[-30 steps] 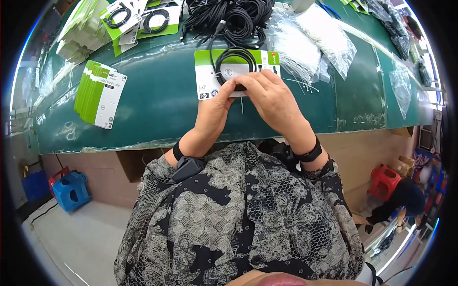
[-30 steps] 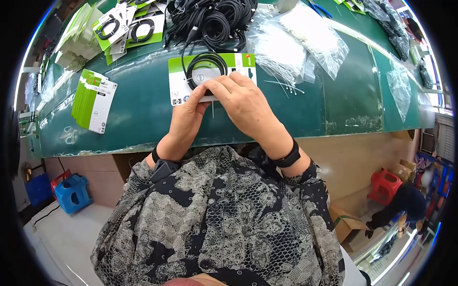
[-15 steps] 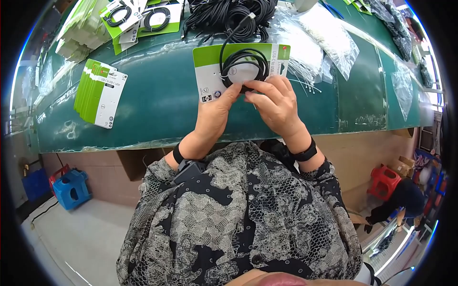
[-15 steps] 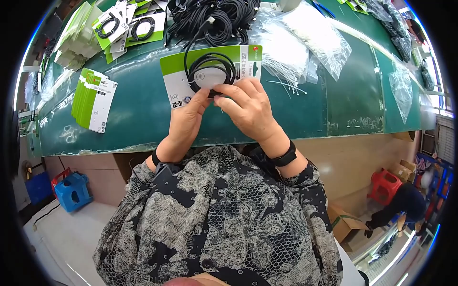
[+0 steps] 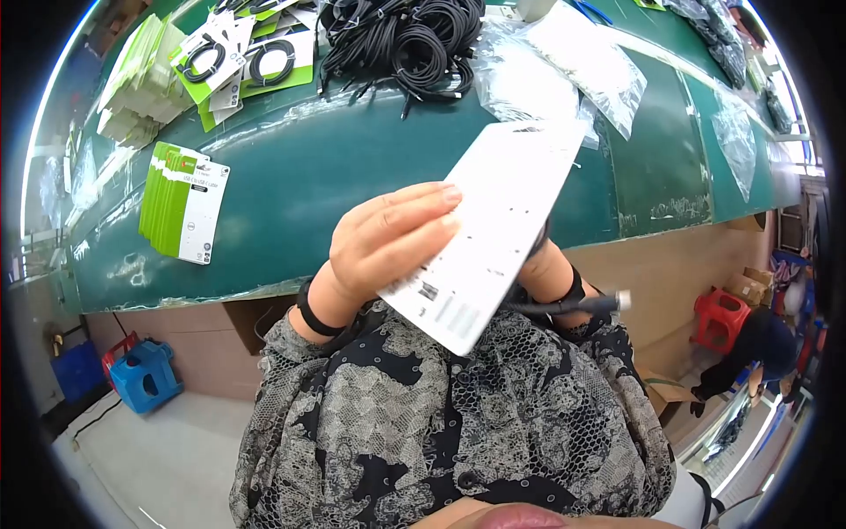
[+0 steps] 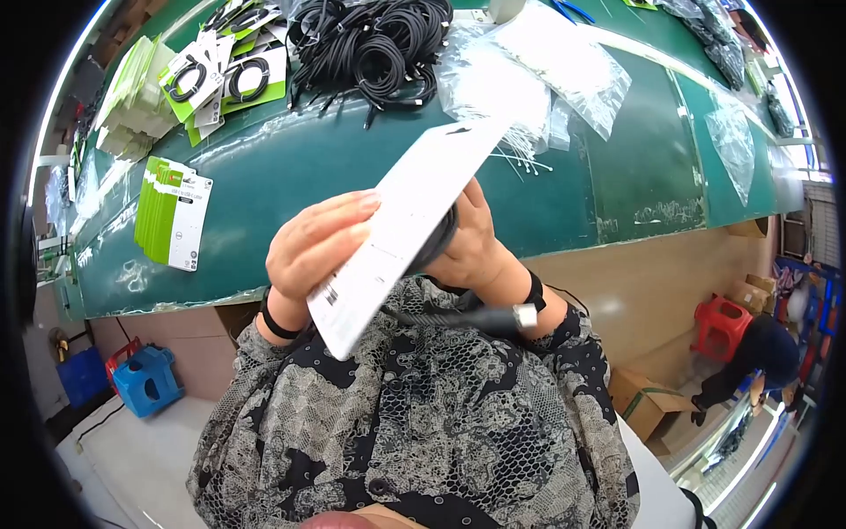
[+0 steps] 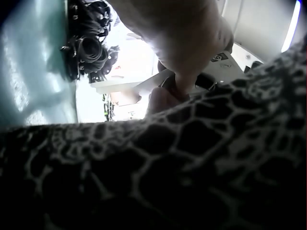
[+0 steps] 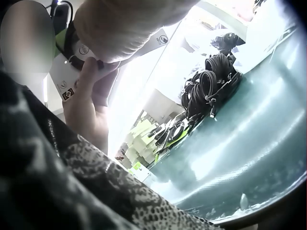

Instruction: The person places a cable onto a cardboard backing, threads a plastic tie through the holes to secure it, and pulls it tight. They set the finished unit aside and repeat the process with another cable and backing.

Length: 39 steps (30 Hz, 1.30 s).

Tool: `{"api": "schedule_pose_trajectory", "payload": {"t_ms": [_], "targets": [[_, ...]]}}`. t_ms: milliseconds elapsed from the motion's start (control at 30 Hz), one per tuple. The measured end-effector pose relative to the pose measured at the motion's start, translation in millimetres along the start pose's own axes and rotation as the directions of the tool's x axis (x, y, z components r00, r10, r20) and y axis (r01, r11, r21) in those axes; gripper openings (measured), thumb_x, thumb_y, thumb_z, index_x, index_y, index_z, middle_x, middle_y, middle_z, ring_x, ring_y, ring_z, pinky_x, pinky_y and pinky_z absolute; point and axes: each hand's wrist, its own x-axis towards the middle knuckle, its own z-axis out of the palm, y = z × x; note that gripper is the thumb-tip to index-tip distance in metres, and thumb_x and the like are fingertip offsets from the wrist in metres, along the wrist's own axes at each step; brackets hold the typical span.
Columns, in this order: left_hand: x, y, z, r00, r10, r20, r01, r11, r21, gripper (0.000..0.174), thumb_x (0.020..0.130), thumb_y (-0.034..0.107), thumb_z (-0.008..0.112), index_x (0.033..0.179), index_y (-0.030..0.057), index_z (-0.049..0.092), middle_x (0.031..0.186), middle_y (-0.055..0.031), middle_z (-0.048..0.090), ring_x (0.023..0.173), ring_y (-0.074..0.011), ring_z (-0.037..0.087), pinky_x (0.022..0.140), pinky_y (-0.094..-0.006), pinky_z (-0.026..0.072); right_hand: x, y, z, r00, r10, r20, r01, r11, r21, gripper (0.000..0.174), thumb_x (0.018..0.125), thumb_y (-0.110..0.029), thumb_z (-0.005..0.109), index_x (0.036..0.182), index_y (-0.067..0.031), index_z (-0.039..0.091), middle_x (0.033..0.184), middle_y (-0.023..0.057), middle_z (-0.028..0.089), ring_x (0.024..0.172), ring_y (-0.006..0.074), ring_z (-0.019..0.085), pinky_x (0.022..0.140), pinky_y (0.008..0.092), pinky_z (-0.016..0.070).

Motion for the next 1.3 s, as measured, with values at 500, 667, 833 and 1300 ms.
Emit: {"api": "schedule_pose_trajectory", "payload": {"t_ms": [500, 667, 833, 1300], "targets": [[16, 6, -25, 0.981, 0.135, 0.142, -0.168, 0.952, 0.255, 0.027, 0.073, 0.014, 0.071, 0.098, 0.0067, 0.066, 0.102, -0.0163, 0.065, 0.09, -0.0294, 0.067, 0.075, -0.0333, 0.0576, -12, -43, -54, 0.813, 0.378, 0.443, -0.578, 0.619, 0.532, 0.042, 0.081, -0.02, 0.063, 0.122, -0.0109, 0.055, 0.126, 0.0069, 0.054, 0.118, 0.0255, 0.046, 0.101, 0.0424, 0.0339], [20, 8, -28, 0.976, 0.156, 0.153, -0.197, 0.931, 0.307, 0.029, 0.073, 0.017, 0.072, 0.1, 0.0105, 0.066, 0.1, -0.0149, 0.065, 0.09, -0.0283, 0.067, 0.075, -0.0329, 0.0574, 2, -44, -55, 0.691, 0.393, 0.607, -0.723, 0.367, 0.585, 0.044, 0.082, -0.022, 0.062, 0.125, -0.0124, 0.054, 0.13, 0.0067, 0.051, 0.125, 0.026, 0.043, 0.106, 0.0444, 0.03], [17, 10, -29, 0.975, 0.159, 0.157, -0.206, 0.913, 0.351, 0.03, 0.072, 0.019, 0.073, 0.101, 0.0135, 0.066, 0.098, -0.0135, 0.065, 0.089, -0.0276, 0.067, 0.076, -0.0325, 0.0574, -1, -45, -55, 0.691, 0.379, 0.616, -0.723, 0.39, 0.571, 0.045, 0.083, -0.023, 0.061, 0.126, -0.0136, 0.054, 0.131, 0.0066, 0.05, 0.126, 0.0267, 0.041, 0.107, 0.0448, 0.028], [14, 6, -25, 0.978, 0.153, 0.144, -0.192, 0.928, 0.319, 0.029, 0.071, 0.019, 0.073, 0.099, 0.0129, 0.068, 0.1, -0.0136, 0.064, 0.089, -0.027, 0.066, 0.075, -0.033, 0.0577, -12, -34, -51, 0.847, 0.206, 0.49, -0.453, 0.762, 0.462, 0.044, 0.083, -0.023, 0.061, 0.126, -0.014, 0.054, 0.133, 0.0065, 0.048, 0.129, 0.0261, 0.037, 0.11, 0.0458, 0.0224]]}}
